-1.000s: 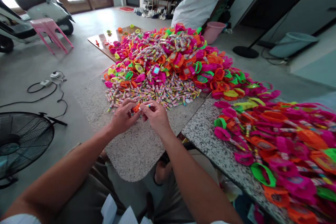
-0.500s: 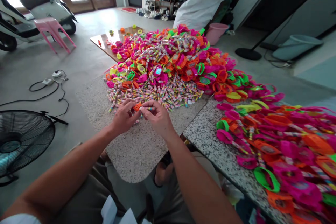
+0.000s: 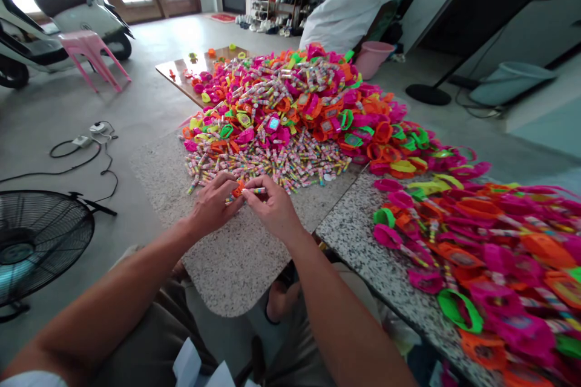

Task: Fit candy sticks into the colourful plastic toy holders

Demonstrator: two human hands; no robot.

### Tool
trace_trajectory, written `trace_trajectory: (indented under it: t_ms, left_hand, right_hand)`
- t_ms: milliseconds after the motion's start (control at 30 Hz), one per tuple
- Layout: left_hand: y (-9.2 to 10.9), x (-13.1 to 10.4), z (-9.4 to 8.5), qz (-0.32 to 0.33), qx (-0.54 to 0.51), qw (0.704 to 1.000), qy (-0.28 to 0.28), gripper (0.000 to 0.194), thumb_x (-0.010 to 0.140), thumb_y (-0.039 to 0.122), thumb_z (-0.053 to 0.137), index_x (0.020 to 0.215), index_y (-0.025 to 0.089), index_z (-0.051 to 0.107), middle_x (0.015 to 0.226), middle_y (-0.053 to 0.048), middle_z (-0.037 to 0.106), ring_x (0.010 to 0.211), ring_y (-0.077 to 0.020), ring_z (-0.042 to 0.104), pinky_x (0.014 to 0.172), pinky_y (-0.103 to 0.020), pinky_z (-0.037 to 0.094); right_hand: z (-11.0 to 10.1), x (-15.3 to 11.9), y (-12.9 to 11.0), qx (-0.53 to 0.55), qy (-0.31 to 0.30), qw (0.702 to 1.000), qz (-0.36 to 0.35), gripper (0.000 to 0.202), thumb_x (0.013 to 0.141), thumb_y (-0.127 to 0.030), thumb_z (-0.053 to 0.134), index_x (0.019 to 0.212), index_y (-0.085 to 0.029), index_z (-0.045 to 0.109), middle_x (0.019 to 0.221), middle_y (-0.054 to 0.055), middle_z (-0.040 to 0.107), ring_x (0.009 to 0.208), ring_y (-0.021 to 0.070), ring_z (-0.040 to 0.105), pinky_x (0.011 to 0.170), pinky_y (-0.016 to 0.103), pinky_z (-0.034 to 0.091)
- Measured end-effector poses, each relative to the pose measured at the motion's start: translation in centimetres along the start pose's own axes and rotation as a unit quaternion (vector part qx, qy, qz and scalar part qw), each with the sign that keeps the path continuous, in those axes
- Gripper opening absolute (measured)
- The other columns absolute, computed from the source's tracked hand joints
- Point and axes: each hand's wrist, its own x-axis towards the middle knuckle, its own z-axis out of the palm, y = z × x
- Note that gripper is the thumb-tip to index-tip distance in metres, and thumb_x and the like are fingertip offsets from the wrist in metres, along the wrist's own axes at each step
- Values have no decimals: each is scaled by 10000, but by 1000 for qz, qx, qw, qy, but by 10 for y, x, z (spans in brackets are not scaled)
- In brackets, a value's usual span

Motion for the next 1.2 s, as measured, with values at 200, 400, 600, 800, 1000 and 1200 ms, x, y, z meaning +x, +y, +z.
trace_trajectory:
  t_ms: [200,400,600,800,1000,1200]
  left_hand:
    - [2,1,0,0,7,1000,17,129,1051,326,597,1062,198,600,1075,-93,650,1012,-221,654,856,-357,574]
    - [4,2,2,-6,-12,1000,14,112,1037,310,621,1061,202,599,1101,-90,656,1015,-215,656,846,-350,568]
    - [4,1,1,-9,-12,1000,23,127,1036,321,626,1040,197,603,1059,-84,647,977,-215,649,822,-344,561]
    - [5,2,0,-5,-17,1000,24,113,1032,303,628,1049,193,605,1057,-83,649,975,-212,642,817,-337,556]
    - [8,4,-2,-4,-12,1000,9,143,1034,321,613,963,197,607,1018,-78,646,949,-207,635,824,-344,549]
    - [7,8,-8,35,22,999,6,169,1020,330,617,915,197,621,977,-71,662,905,-197,647,791,-320,536]
  right_hand:
    - [-3,-1,-3,-24,8,999,-27,205,932,-414,732,983,-219,691,860,1,669,701,128,593,616,252,475]
    - [-3,-1,-5,-1,6,999,-33,178,920,-388,732,955,-220,685,866,-1,663,713,127,590,638,259,487]
    - [0,-1,-8,19,19,999,-30,146,896,-359,722,923,-222,677,819,-14,646,655,117,572,606,257,481]
    - [3,-1,-10,5,42,999,-32,129,865,-336,727,906,-223,681,778,-19,638,648,121,586,592,251,490]
    - [2,-1,-8,11,35,999,5,167,857,-373,717,904,-221,667,776,-18,642,609,121,587,558,254,486]
    - [-2,-3,-4,14,1,1000,20,211,897,-427,721,947,-227,673,794,-10,656,590,114,563,538,250,464]
